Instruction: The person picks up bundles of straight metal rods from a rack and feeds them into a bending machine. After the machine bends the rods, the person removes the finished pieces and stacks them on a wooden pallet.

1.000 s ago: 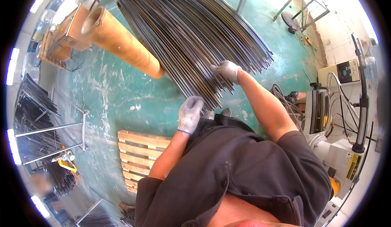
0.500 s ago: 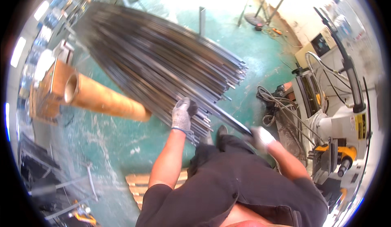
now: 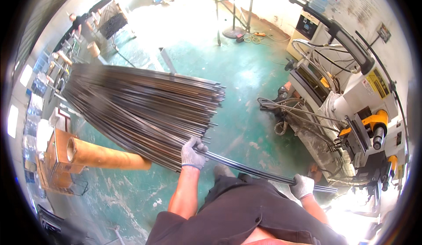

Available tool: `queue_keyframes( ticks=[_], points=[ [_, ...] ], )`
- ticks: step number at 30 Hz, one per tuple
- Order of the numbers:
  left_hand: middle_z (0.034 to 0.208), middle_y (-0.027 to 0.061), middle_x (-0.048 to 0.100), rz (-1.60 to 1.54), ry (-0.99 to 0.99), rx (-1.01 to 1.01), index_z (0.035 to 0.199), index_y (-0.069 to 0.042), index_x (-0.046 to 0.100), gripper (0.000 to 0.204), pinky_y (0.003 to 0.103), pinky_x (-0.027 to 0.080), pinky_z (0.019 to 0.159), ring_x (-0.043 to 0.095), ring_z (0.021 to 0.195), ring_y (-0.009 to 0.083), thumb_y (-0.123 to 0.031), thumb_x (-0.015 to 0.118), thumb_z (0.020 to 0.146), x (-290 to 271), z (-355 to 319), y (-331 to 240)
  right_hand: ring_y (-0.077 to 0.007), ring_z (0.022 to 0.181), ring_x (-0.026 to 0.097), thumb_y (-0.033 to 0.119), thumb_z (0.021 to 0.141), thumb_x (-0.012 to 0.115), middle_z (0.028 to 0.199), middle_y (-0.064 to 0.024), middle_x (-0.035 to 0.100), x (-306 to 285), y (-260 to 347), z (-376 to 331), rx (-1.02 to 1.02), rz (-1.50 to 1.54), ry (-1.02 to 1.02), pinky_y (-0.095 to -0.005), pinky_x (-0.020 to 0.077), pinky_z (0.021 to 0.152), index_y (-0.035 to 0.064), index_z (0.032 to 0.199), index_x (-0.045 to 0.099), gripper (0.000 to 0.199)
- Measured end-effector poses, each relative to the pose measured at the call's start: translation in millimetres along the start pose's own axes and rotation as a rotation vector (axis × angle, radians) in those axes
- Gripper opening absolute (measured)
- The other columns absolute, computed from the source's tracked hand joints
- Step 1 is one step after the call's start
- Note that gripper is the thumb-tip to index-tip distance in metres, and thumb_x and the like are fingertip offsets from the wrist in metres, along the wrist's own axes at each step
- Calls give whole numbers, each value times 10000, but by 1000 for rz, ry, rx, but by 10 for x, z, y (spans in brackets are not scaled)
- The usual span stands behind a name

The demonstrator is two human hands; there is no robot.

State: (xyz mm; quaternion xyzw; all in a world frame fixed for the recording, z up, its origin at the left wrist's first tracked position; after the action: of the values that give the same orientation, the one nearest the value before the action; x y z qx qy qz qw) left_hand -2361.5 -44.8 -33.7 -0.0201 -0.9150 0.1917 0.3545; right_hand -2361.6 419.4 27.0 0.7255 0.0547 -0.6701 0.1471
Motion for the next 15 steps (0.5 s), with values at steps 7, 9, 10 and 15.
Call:
queue_keyframes(
  ticks=[7, 9, 10, 15],
  points=[
    [734, 49, 556, 77, 265, 86, 871, -59, 574, 98, 340, 442, 615, 506, 605, 161, -119, 562, 947, 1038, -715, 210, -394, 772, 635, 36, 702, 597, 746, -163, 653, 175, -1644, -901, 255, 15, -30, -488, 502, 716, 85, 792, 680, 132],
    [770, 41, 581, 74, 387, 148, 966, -53, 603, 170, 324, 440, 633, 498, 632, 152, -200, 523, 995, 1462, -788, 47, -412, 762, 629, 23, 679, 572, 754, -193, 645, 445, -2586, -1524, 277, -26, -180, -511, 503, 718, 60, 789, 653, 142],
    [782, 31, 585, 70, 428, 155, 989, -57, 609, 175, 317, 438, 637, 492, 639, 150, -214, 533, 996, 1677, -879, 9, -421, 772, 619, -7, 723, 548, 772, -198, 642, 491, -2885, -1787, 410, -110, -156, -491, 506, 701, 65, 846, 665, 184],
    [761, 9, 538, 229, 786, 60, 990, -75, 622, 147, 301, 363, 617, 408, 613, 122, -204, 552, 1001, 2485, -1100, 743, -309, 897, 635, 14, 794, 609, 919, -152, 664, 446, -2864, -2274, 811, 170, -357, -424, 498, 845, 3, 987, 634, 194]
  ],
)
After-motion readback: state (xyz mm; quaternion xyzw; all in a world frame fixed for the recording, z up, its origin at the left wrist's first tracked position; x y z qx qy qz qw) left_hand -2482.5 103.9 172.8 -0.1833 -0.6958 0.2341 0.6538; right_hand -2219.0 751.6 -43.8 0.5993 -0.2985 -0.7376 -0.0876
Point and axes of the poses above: each hand's wrist, its own z-axis towards the middle knuckle, its own x-axis out of the palm, y = z × x, the point moved 5 cm from there along z, towards the middle knuckle
